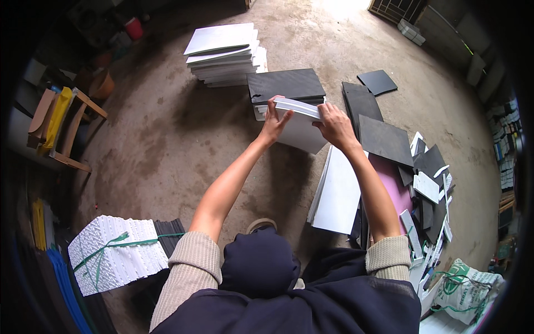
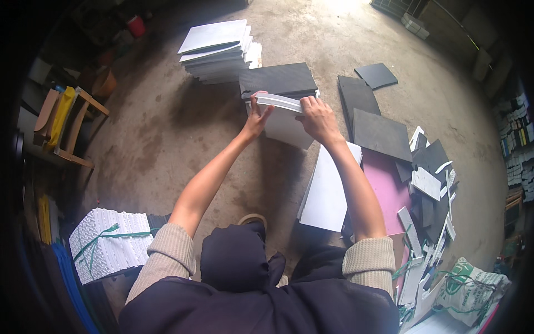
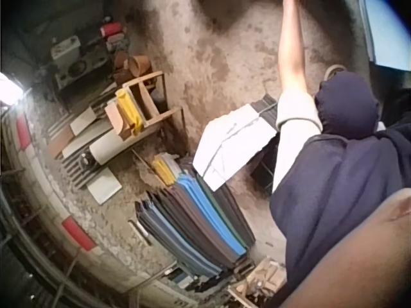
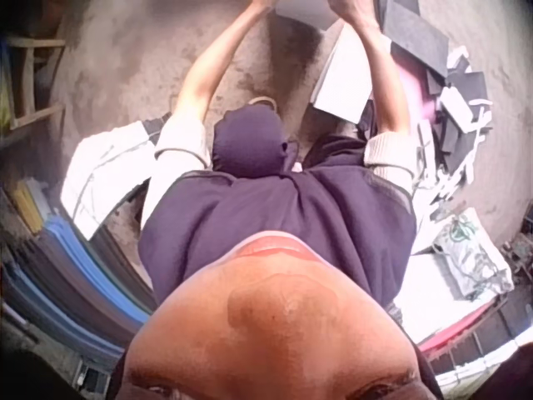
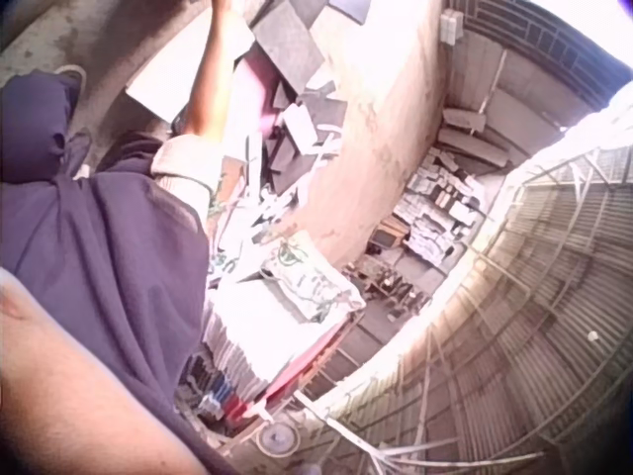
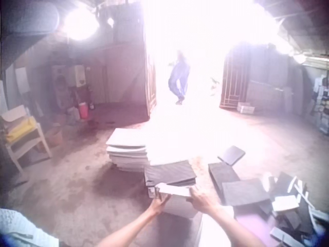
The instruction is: The person sits on the floor and ties stacks of white and dark boards with green plastic straps. They align the boards, wrap the straps, and tie knots to secure each bundle, then place the finished bundles aside.
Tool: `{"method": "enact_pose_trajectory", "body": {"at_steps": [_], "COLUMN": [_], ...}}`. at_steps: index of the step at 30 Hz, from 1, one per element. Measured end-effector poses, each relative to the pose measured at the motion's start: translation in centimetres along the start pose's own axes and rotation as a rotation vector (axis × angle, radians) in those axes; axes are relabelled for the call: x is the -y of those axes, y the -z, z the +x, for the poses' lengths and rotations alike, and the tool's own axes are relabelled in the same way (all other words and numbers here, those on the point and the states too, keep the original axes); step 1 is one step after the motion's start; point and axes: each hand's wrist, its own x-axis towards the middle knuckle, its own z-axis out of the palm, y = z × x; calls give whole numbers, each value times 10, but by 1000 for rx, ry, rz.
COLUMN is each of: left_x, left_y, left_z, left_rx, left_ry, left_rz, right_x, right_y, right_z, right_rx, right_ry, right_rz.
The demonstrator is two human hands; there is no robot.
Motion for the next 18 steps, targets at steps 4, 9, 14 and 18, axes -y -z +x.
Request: {"method": "enact_pose_trajectory", "body": {"at_steps": [4,9,14,18], "left_x": [-10,-54,-66,-60], "left_y": [12,-3,-42,-71], "left_z": [2,36,66,52], "left_rx": [74,132,248,464], "left_ry": [-167,-100,310,708], "left_rz": [232,195,96,13], "right_x": [-7,-42,-98,-94], "right_y": [42,82,82,52], "right_z": [2,2,-22,-71], "right_rx": [-79,-323,-422,86], "right_ry": [42,-79,-577,-969], "right_rz": [84,95,88,981]}}
